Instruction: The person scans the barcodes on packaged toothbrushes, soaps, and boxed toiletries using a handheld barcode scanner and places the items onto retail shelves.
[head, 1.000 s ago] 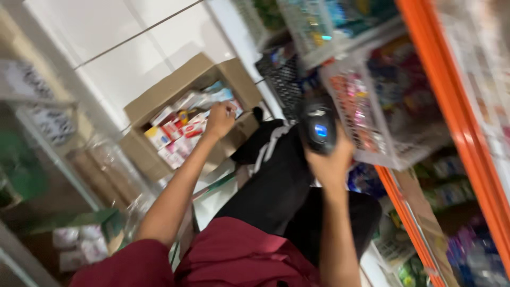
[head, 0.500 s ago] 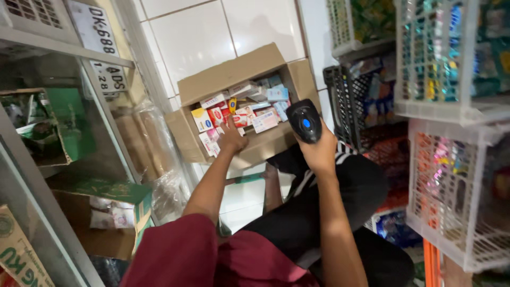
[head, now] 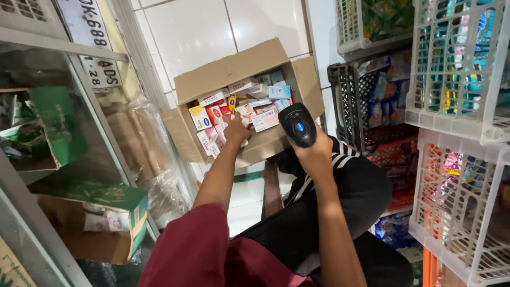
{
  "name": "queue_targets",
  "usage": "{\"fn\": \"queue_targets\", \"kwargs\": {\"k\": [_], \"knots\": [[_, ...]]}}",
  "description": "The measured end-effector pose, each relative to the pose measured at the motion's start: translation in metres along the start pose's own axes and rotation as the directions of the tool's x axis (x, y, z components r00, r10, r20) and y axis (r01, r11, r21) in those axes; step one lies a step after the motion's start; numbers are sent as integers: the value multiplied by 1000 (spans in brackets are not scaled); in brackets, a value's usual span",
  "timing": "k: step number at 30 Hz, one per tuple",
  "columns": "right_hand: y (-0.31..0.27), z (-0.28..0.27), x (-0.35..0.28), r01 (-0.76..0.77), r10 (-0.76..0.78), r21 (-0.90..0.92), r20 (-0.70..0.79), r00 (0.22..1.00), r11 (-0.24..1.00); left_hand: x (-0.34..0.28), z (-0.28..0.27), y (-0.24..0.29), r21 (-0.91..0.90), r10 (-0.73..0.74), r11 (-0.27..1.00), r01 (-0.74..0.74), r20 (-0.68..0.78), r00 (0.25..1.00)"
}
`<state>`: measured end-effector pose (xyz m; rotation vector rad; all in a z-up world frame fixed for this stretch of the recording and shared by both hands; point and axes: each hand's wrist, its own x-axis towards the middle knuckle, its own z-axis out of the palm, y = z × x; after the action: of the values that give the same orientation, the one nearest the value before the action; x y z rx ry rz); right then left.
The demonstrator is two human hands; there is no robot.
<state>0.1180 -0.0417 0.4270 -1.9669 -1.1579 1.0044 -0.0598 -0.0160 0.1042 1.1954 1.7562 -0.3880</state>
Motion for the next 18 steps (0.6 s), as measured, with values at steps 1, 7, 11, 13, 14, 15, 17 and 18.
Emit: {"fn": "queue_targets", "kwargs": {"k": [1, 7, 11, 13, 14, 15, 17, 18], "knots": [[0, 1, 1, 0, 0, -1, 0, 1000, 1000, 1, 1, 0, -1, 0, 1000, 0, 0, 1000], [2, 0, 3, 30, -30, 4, -11, 999, 1000, -2, 2, 0, 239, -12, 971, 4, 35, 999], [9, -9, 7, 65, -64, 11, -54, 996, 998, 9, 4, -29, 36, 210, 977, -208, -71, 975], [14, -12, 8, 89, -88, 2, -77, 993, 996, 19, 10, -37, -23, 291, 955, -295, -98, 952], [15, -14, 9, 53, -51, 19, -91, 995, 998, 26, 13, -38, -117, 356, 918, -380, -182, 917], [17, -15, 9, 18, -15, 36, -102, 995, 999, 31, 16, -40, -204, 404, 863, -462, -271, 874], [18, -16, 7, 0, 4, 45, -106, 994, 999, 40, 28, -28, -531, 392, 732, -426, -184, 901], [18, -17, 6, -15, 20, 54, -109, 994, 998, 45, 32, -18, -794, 406, 521, -315, -94, 909]]}}
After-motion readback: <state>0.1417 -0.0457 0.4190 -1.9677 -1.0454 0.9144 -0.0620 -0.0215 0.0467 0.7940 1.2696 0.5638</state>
